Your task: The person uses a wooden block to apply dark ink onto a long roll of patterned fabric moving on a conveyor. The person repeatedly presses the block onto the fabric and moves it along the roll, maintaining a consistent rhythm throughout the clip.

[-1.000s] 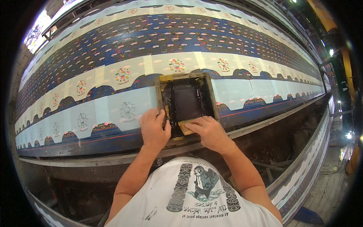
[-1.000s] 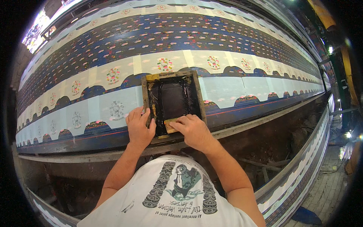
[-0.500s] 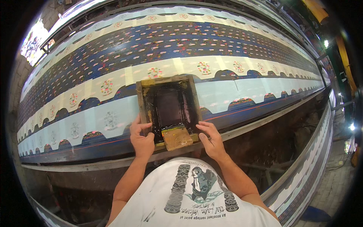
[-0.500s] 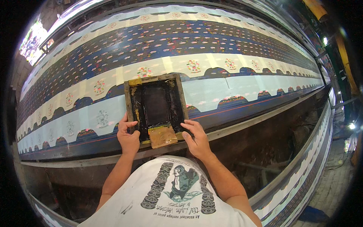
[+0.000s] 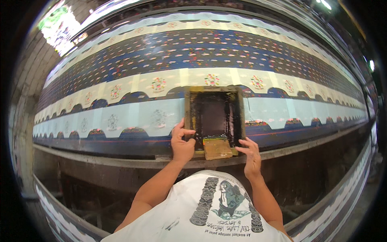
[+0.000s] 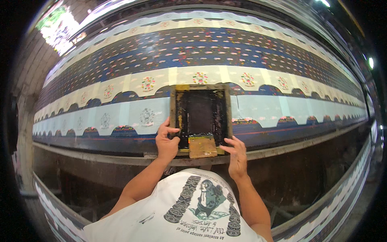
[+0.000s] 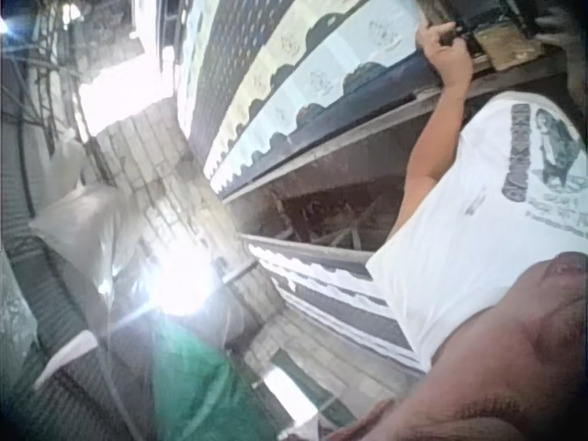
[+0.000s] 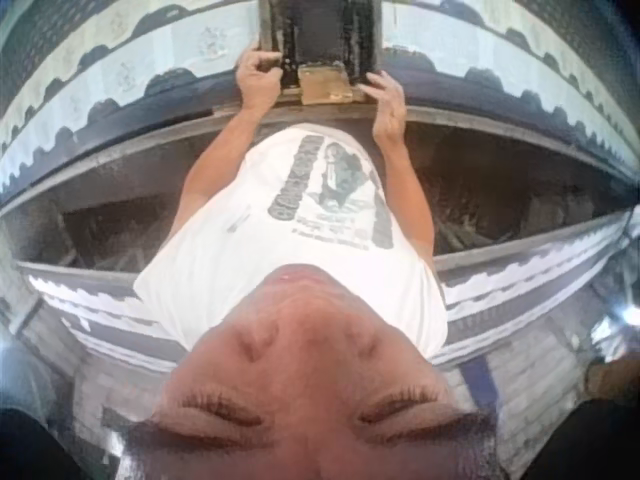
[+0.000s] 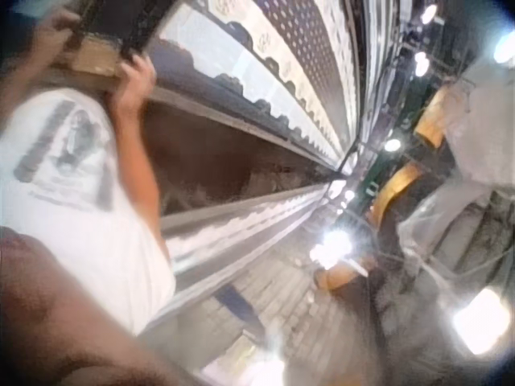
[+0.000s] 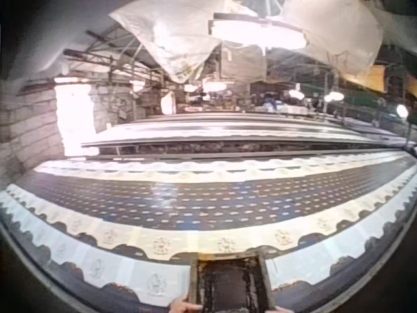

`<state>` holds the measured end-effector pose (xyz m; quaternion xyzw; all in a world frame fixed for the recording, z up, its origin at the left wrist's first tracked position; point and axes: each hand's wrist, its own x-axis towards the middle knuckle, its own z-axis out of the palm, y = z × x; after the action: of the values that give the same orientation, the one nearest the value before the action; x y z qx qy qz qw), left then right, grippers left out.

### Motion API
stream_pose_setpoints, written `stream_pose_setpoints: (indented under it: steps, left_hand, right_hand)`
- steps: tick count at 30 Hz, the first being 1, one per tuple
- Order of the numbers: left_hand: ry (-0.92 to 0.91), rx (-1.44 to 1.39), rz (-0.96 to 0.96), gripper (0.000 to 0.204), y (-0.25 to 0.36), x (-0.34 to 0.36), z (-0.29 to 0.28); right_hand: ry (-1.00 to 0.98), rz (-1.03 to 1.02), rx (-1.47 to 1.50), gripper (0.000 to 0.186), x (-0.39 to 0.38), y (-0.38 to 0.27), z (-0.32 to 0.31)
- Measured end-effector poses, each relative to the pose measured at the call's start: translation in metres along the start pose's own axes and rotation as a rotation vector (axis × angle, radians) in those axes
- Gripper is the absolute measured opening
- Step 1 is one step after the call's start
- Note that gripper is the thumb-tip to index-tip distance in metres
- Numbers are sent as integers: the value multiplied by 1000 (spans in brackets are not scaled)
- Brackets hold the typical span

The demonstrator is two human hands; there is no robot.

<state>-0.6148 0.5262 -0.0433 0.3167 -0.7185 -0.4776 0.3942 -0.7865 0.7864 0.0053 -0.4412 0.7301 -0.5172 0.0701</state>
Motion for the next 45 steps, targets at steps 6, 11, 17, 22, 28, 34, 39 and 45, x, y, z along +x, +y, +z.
stream_pose_setpoints:
  steps: [6, 11, 17, 22, 28, 34, 39, 45]
  left_hand:
    - [-1, -15, -44, 32, 11, -3, 15]
    - [-12, -12, -98, 28, 7, -3, 13]
    - [-25, 0, -96, 34, -9, -3, 16]
    - [-70, 211, -32, 58, 7, 4, 6]
    - [-195, 655, 258, 58, 35, 19, -11]
    - [-258, 753, 348, 51, 36, 31, -15]
    - [-275, 752, 367, 47, 34, 36, -16]
    - [-253, 716, 363, 48, 30, 34, -16]
  right_hand:
    - [61, -148, -67, 18, 17, -5, -17]
    - [-199, -331, -156, 31, 35, -20, -1]
    - [-447, -482, -443, 37, 58, -30, 16]
    - [-664, -370, -445, 38, 110, -40, -1]
    - [-636, -286, -446, 37, 191, -8, 18]
    - [-447, -270, -469, 45, 224, 14, 46]
    - [-426, -376, -504, 50, 188, 6, 49]
    - [-407, -377, -518, 53, 122, -23, 43]
